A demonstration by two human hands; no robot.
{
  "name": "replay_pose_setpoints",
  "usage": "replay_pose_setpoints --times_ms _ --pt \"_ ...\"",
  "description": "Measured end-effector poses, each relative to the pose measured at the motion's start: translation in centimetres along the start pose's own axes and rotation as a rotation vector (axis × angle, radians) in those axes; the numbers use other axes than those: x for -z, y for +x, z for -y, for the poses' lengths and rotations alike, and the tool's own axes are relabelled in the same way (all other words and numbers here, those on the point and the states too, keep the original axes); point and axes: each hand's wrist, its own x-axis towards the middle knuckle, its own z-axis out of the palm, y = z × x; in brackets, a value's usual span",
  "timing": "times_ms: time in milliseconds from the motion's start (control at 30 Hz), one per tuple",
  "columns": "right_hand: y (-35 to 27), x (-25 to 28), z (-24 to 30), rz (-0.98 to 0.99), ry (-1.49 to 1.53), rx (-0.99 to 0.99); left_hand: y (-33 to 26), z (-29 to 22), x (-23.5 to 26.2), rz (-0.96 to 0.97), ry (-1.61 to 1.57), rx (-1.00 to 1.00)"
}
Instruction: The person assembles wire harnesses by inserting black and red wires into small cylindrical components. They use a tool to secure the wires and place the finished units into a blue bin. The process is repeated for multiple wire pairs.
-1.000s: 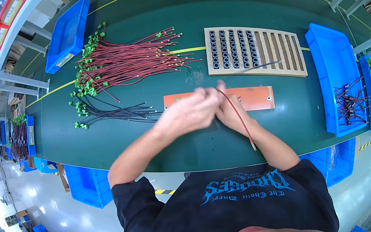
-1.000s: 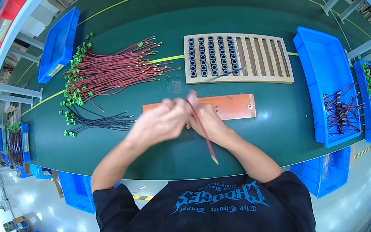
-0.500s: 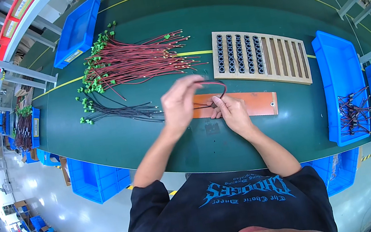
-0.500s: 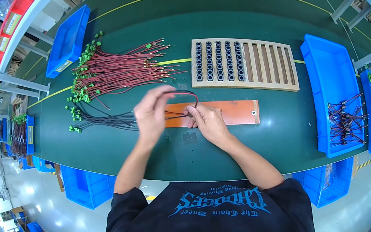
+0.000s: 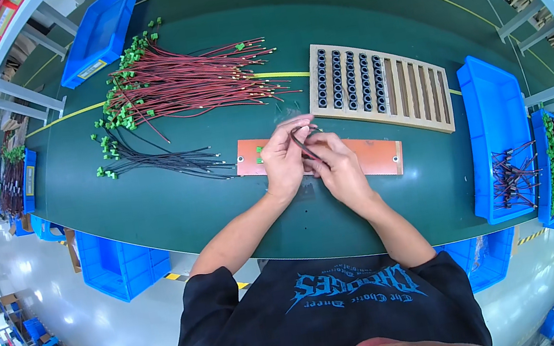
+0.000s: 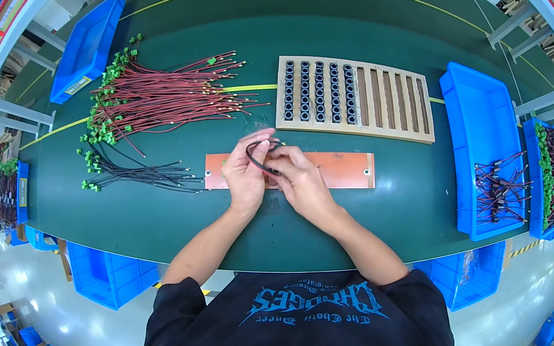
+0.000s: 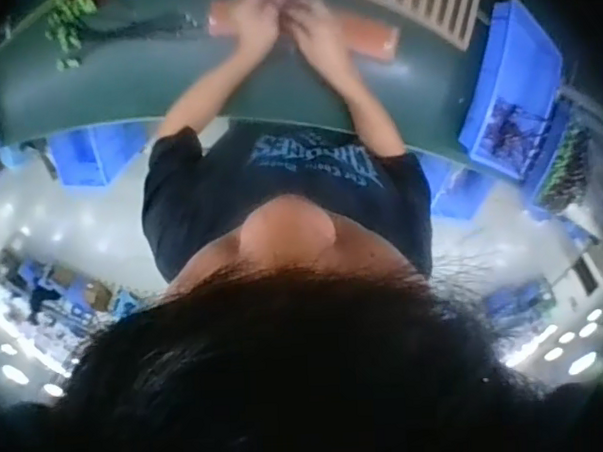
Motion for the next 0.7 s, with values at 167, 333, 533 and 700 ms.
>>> replay_pose_setpoints --times_ms 167,333,533,700 --pt "0.0 3.2 2.6 0.049 -0.464 0.143 0.1 0.5 1.0 0.067 0.207 -0.025" --pt "-0.2 5.6 -1.0 -0.057 -0.213 -0.132 0.2 0.8 0.5 0.056 0.053 0.065" --pt "-1.1 5.2 -3.2 -0.03 0.497 -0.53 -0.1 1.0 1.0 0.168 0.028 0.094" --pt "-1.1 5.2 -3.1 -0.04 0.526 -0.536 -0.1 1.0 1.3 0.202 0.052 0.129"
